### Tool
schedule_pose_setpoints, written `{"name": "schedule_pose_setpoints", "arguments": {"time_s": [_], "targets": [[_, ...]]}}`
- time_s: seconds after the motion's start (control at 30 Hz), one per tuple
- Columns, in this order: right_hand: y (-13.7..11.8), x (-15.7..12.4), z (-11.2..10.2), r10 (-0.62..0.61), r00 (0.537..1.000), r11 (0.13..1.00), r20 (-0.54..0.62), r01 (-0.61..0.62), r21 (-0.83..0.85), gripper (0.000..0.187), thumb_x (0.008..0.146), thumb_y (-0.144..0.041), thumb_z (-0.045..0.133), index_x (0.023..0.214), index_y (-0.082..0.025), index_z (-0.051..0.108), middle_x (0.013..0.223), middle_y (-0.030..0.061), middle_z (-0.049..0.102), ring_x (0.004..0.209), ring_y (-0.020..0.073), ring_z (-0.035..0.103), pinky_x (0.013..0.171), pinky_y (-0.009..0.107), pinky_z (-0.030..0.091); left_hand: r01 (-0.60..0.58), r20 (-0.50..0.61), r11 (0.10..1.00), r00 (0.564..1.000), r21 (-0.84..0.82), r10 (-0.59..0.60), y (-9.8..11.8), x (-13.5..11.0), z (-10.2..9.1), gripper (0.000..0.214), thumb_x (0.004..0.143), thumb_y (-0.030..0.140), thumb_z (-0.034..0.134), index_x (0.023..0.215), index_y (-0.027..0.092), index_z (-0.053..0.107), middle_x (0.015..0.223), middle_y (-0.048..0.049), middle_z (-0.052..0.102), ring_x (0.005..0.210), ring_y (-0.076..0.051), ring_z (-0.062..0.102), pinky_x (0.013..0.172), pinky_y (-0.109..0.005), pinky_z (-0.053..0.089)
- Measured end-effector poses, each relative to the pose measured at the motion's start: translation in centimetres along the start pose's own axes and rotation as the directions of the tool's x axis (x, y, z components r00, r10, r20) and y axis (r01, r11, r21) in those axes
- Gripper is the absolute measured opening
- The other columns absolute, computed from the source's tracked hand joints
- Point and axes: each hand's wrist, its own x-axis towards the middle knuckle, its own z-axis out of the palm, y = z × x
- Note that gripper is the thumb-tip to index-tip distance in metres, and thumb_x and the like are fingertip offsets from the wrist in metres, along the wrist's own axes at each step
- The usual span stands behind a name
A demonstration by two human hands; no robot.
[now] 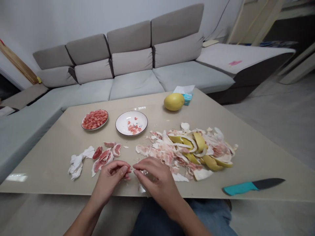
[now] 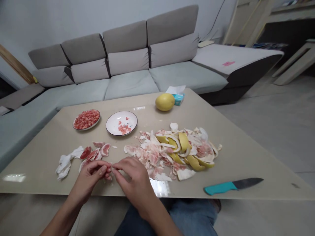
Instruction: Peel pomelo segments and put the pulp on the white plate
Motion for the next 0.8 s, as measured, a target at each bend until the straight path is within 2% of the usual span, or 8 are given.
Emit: {"name": "schedule_pose_setpoints", "arguments": {"time_s": [0.1,0.23,0.37,0.43,0.6,0.8], "targets": [[-0.4,-0.2,0.3,-0.04,0.999,0.998,0.001,0.04,-0.043,0.013,0.088,-0.019,0.061,0.093,-0.024,0.072,0.083,0.0043,0.072,0.078,0.0193,0.064,0.072,0.033,0.049,-0.063,-0.022,0.994,0.998,0.092,0.066,0.1,0.0,0.1,0.019,0.078,0.034,0.074,0.083,0.016,0.076,0.074,-0.0053,0.072,0.063,-0.015,0.065,0.063,-0.024,0.052],[-0.5,-0.4,0.4,-0.093,0.996,0.979,0.006,0.093,-0.182,0.014,0.089,-0.016,0.058,0.091,-0.021,0.071,0.081,0.0049,0.071,0.077,0.02,0.063,0.072,0.034,0.045,-0.089,-0.036,0.986,0.995,0.138,0.095,0.3,-0.1,0.6,0.017,0.077,0.034,0.073,0.081,0.017,0.076,0.071,-0.0041,0.072,0.062,-0.015,0.065,0.061,-0.023,0.051],[-0.8,-0.4,0.6,-0.148,0.989,0.93,0.03,0.149,-0.335,0.016,0.089,-0.013,0.052,0.081,-0.017,0.066,0.075,0.0071,0.067,0.073,0.0213,0.059,0.07,0.035,0.042,-0.06,-0.029,0.993,0.998,0.106,0.063,0.4,-0.1,1.0,0.017,0.076,0.034,0.074,0.079,0.017,0.076,0.07,-0.0037,0.071,0.062,-0.014,0.063,0.062,-0.022,0.05],[-1.0,-0.4,0.8,-0.141,0.99,0.924,0.024,0.141,-0.355,0.019,0.089,-0.013,0.049,0.076,-0.017,0.062,0.072,0.0069,0.065,0.071,0.0209,0.057,0.069,0.035,0.041,-0.022,0.002,0.998,1.0,0.05,0.022,0.3,-0.1,1.1,0.02,0.077,0.036,0.074,0.078,0.016,0.075,0.068,-0.0037,0.07,0.061,-0.014,0.062,0.061,-0.022,0.049],[-0.8,-0.6,0.9,-0.006,1.0,0.988,0.014,0.008,-0.153,0.014,0.087,-0.014,0.05,0.076,-0.02,0.057,0.074,0.003,0.062,0.073,0.019,0.055,0.07,0.031,0.041,0.091,0.095,0.986,0.992,-0.142,-0.078,0.2,-0.2,1.4,0.024,0.076,0.037,0.075,0.078,0.013,0.072,0.066,-0.0036,0.065,0.059,-0.012,0.057,0.058,-0.021,0.047],[-0.3,-0.3,0.5,0.082,0.997,0.997,0.009,-0.082,0.016,0.013,0.084,-0.012,0.05,0.076,-0.021,0.056,0.073,0.0007,0.06,0.072,0.0167,0.056,0.068,0.028,0.042,0.208,0.17,0.93,0.972,-0.304,-0.162,0.7,-0.5,1.6,0.022,0.078,0.033,0.075,0.077,0.011,0.069,0.068,-0.0024,0.059,0.058,-0.009,0.052,0.058,-0.022,0.051]]}}
